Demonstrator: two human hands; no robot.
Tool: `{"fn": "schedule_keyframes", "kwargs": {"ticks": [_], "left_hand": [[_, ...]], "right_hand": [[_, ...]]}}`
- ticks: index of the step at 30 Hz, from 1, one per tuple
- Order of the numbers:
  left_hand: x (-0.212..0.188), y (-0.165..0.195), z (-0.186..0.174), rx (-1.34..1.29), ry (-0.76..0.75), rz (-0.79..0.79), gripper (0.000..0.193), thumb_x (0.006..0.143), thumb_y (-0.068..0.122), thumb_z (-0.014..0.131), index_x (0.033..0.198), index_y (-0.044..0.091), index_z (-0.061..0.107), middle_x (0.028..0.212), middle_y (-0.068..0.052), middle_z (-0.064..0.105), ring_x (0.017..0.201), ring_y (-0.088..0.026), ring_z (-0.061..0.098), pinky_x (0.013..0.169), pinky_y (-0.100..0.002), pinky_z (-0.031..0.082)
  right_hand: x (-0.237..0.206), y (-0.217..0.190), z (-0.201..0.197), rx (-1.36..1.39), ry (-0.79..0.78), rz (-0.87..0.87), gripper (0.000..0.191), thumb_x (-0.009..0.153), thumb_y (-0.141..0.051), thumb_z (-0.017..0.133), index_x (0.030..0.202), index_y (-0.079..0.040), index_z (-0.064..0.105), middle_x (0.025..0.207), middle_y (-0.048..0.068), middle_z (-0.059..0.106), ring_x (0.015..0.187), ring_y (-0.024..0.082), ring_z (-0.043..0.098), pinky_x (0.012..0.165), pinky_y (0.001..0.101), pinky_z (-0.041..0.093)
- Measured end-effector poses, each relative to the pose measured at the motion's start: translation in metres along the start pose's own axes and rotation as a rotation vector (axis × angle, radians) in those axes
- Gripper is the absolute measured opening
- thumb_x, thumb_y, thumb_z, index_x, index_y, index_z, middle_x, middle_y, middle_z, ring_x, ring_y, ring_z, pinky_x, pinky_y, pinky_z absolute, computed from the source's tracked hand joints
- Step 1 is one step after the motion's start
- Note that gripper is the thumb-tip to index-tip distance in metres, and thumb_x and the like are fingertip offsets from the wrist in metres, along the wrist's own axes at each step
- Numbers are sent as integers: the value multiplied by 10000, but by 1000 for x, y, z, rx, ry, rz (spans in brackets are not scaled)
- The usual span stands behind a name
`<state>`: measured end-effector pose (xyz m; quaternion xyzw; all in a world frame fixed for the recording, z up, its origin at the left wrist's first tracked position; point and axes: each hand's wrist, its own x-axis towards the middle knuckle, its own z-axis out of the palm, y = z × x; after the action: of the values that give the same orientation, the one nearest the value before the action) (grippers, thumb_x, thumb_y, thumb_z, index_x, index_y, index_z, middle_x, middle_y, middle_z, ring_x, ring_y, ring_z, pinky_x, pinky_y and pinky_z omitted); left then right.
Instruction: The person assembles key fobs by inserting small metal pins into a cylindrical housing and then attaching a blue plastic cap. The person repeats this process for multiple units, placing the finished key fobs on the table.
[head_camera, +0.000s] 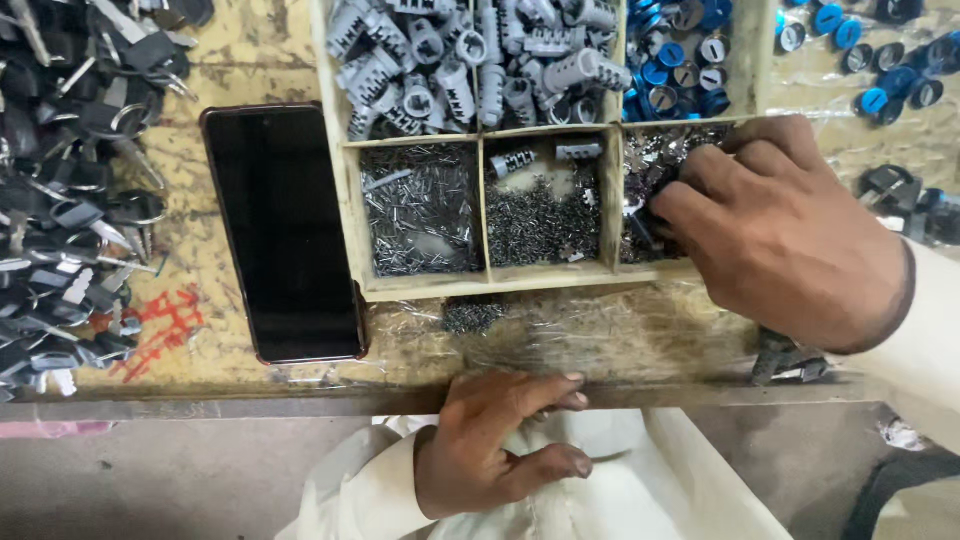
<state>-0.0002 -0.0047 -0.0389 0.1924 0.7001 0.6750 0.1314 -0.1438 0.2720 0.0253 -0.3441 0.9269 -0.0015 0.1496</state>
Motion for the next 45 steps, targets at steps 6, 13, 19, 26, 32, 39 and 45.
{"fn": "schedule_keyframes", "kwargs": {"ticks": [6,13,19,26,32,39,45], "left_hand": [[0,2,5,2,104,-8,625,898,364,869,1347,14,611,1106,-89,809,915,-175,797,801,-310,646],[3,5,1,142,117,82,635,859,359,859,1348,33,620,1098,-88,783,982,-197,777,866,-344,609],[1,17,0,-172,79,-66,467,970,265,817,1342,43,644,1191,-120,756,987,-193,790,865,-286,673],[-1,19,2,-147,44,-116,355,969,182,824,1242,27,660,1133,-128,761,994,-203,790,869,-313,659],[-2,16,4,-157,49,-137,346,937,179,841,1205,29,683,1093,-125,766,922,-185,799,795,-283,662],[-13,25,22,-492,29,-319,223,1016,96,784,1192,-12,700,1077,-131,761,942,-158,744,824,-276,614],[-29,29,35,-1194,129,-670,148,1017,19,737,1140,-54,699,1076,-116,741,973,-166,710,899,-325,577]], "right_hand": [[-27,9,14,359,311,-100,216,822,-9,745,1014,-22,648,1016,110,650,970,350,584,1030,490,407],[-30,-7,14,243,436,-24,183,825,33,703,986,-15,629,1060,112,667,955,260,618,1080,496,445],[-48,-102,-20,731,383,258,129,796,-2,654,894,-53,588,908,98,701,1057,299,705,1085,516,506],[-62,-96,52,326,488,207,321,699,85,673,1018,54,685,971,262,685,982,477,654,873,520,538],[-113,-87,96,665,538,386,151,879,116,647,1018,76,602,1022,245,673,1057,419,688,931,470,551],[-91,-137,58,646,644,282,84,904,-31,640,904,-86,577,1011,131,712,991,330,726,1033,476,538],[-62,-143,86,-166,1323,-307,180,912,-179,760,1027,-52,706,1118,123,722,939,258,717,1026,412,477]]}}
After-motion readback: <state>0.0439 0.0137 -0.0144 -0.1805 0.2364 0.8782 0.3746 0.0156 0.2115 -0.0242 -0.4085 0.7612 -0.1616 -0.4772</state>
